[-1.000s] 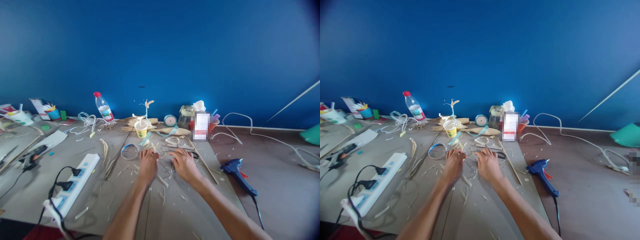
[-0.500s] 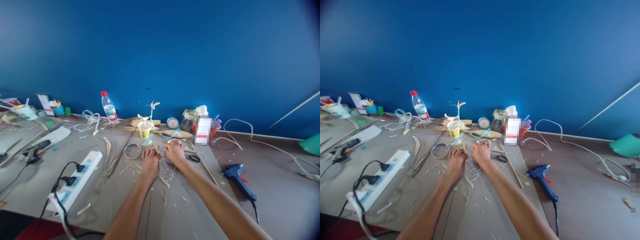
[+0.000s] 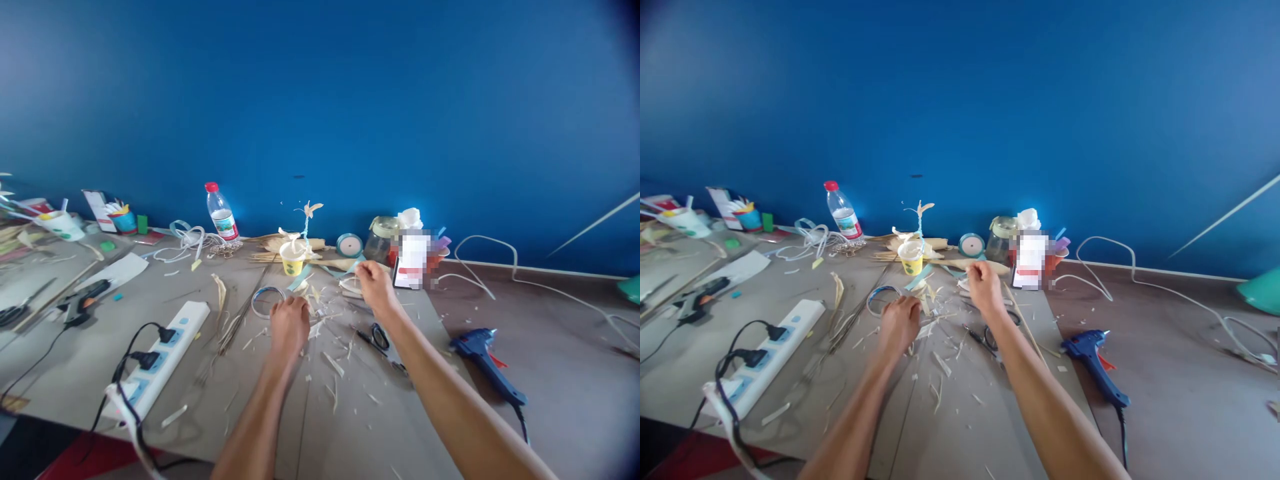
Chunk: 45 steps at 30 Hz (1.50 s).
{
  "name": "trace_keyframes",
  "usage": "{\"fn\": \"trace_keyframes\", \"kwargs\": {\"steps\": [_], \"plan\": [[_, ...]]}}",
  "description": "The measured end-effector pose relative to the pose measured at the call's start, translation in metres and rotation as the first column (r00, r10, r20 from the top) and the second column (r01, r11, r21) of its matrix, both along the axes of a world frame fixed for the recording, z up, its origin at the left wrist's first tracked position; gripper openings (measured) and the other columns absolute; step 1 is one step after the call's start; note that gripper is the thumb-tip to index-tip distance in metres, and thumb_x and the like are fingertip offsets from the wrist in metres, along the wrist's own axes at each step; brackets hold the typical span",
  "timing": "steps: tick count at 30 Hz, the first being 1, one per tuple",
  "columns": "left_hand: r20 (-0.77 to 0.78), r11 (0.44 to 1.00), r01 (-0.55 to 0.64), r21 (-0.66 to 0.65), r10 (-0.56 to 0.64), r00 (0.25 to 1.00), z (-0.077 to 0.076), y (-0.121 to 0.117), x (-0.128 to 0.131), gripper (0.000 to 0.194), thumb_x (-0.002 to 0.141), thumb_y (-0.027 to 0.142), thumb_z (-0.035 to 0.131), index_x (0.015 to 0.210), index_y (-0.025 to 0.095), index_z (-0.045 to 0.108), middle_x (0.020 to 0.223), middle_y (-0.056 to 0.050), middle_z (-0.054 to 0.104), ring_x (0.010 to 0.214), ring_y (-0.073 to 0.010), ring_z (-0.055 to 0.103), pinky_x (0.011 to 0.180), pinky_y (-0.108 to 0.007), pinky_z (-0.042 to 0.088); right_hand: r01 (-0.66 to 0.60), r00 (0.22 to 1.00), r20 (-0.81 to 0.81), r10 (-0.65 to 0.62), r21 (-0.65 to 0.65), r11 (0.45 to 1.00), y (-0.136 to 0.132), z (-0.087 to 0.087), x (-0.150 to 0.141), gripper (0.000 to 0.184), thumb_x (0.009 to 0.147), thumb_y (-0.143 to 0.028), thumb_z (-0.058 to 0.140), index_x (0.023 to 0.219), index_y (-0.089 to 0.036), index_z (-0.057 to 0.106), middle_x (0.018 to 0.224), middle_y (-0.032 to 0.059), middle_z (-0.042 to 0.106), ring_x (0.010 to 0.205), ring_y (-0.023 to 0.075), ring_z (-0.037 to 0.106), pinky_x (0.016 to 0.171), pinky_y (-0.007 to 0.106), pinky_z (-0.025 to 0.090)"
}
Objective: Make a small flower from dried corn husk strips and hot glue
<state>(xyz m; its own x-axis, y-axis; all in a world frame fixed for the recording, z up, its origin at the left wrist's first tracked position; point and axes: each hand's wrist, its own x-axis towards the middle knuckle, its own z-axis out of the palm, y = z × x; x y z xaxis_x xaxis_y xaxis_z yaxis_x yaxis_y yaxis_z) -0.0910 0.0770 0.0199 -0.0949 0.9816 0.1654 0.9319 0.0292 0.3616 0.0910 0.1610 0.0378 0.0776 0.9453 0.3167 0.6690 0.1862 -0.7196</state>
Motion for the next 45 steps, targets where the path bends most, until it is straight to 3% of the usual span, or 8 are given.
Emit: {"fn": "trace_keyframes", "kwargs": {"steps": [7, 13, 21, 23, 26, 31, 37, 45], "plan": [[-0.105, 0.979, 0.07, -0.19, -0.091, 0.99, 0.003, -0.008, 0.009, 0.021, 0.082, 0.036, 0.049, 0.083, 0.02, 0.063, 0.088, -0.007, 0.065, 0.086, -0.0226, 0.059, 0.084, -0.038, 0.031, 0.077, 0.968, -0.245, -0.058, 0.068, 0.995, -0.015, -0.005, 0.03, 0.028, 0.078, -0.04, 0.044, 0.078, -0.015, 0.058, 0.067, 0.0033, 0.058, 0.06, 0.0156, 0.05, 0.056, 0.026, 0.039], [-0.11, 0.982, 0.058, -0.18, -0.079, 0.991, 0.0, -0.011, 0.017, 0.016, 0.081, 0.025, 0.048, 0.081, 0.017, 0.062, 0.089, -0.009, 0.065, 0.088, -0.0228, 0.059, 0.084, -0.038, 0.029, -0.023, 0.954, -0.299, 0.024, 0.007, 1.0, -0.046, -0.009, 0.027, 0.023, 0.078, -0.038, 0.047, 0.072, -0.017, 0.056, 0.061, 0.0007, 0.056, 0.057, 0.0144, 0.049, 0.056, 0.026, 0.038], [0.146, 0.979, -0.024, -0.2, 0.054, 0.988, 0.013, -0.006, 0.004, 0.017, 0.077, 0.017, 0.044, 0.068, 0.017, 0.059, 0.068, -0.003, 0.062, 0.068, -0.0175, 0.056, 0.073, -0.033, 0.033, -0.167, 0.823, -0.565, 0.06, -0.141, 0.976, -0.076, -0.002, 0.016, 0.025, 0.075, -0.039, 0.052, 0.062, -0.018, 0.052, 0.057, -0.0011, 0.05, 0.056, 0.0122, 0.045, 0.054, 0.024, 0.035], [0.408, 0.979, 0.053, -0.195, 0.032, 0.913, 0.019, -0.006, 0.001, 0.013, 0.077, 0.022, 0.047, 0.067, 0.017, 0.055, 0.06, 0.001, 0.055, 0.06, -0.0142, 0.051, 0.063, -0.027, 0.033, -0.216, 0.745, -0.663, 0.066, -0.146, 0.966, -0.076, -0.002, 0.015, 0.026, 0.074, -0.041, 0.055, 0.062, -0.018, 0.052, 0.06, -0.0012, 0.051, 0.057, 0.0117, 0.046, 0.056, 0.024, 0.037], [0.799, 0.96, 0.264, -0.099, -0.081, 0.596, 0.023, -0.01, 0.002, 0.018, 0.08, 0.031, 0.05, 0.07, 0.017, 0.051, 0.058, 0.004, 0.049, 0.054, -0.0098, 0.045, 0.056, -0.022, 0.033, -0.249, 0.658, -0.749, 0.073, -0.125, 0.96, -0.075, -0.007, 0.013, 0.025, 0.073, -0.041, 0.058, 0.061, -0.018, 0.054, 0.059, -0.0023, 0.051, 0.056, 0.0109, 0.045, 0.058, 0.024, 0.037], [0.988, 0.874, 0.48, -0.082, 0.009, 0.152, 0.017, -0.016, 0.017, 0.023, 0.074, 0.031, 0.063, 0.087, 0.015, 0.053, 0.061, 0.004, 0.051, 0.051, -0.0072, 0.046, 0.052, -0.02, 0.034, -0.296, 0.556, -0.826, 0.091, -0.094, 0.951, -0.076, -0.017, 0.009, 0.024, 0.073, -0.039, 0.059, 0.062, -0.019, 0.054, 0.059, -0.0027, 0.051, 0.057, 0.0106, 0.045, 0.059, 0.023, 0.038], [0.983, 0.792, 0.588, -0.166, 0.181, 0.034, 0.012, -0.019, 0.032, 0.031, 0.07, 0.029, 0.069, 0.096, 0.014, 0.058, 0.067, 0.001, 0.053, 0.051, -0.0077, 0.05, 0.055, -0.024, 0.041, -0.311, 0.583, -0.808, 0.084, -0.126, 0.942, -0.081, -0.017, 0.01, 0.027, 0.074, -0.043, 0.058, 0.062, -0.019, 0.054, 0.06, -0.0011, 0.052, 0.057, 0.0115, 0.045, 0.059, 0.024, 0.038], [0.965, 0.829, 0.517, -0.214, 0.26, -0.017, 0.011, -0.018, 0.035, 0.027, 0.07, 0.033, 0.069, 0.088, 0.015, 0.059, 0.056, 0.006, 0.045, 0.043, -0.0028, 0.037, 0.041, -0.015, 0.03, -0.323, 0.59, -0.805, 0.061, -0.166, 0.932, -0.083, -0.014, 0.012, 0.028, 0.071, -0.044, 0.058, 0.06, -0.019, 0.053, 0.058, -0.0012, 0.051, 0.055, 0.0111, 0.043, 0.056, 0.023, 0.036]]}}
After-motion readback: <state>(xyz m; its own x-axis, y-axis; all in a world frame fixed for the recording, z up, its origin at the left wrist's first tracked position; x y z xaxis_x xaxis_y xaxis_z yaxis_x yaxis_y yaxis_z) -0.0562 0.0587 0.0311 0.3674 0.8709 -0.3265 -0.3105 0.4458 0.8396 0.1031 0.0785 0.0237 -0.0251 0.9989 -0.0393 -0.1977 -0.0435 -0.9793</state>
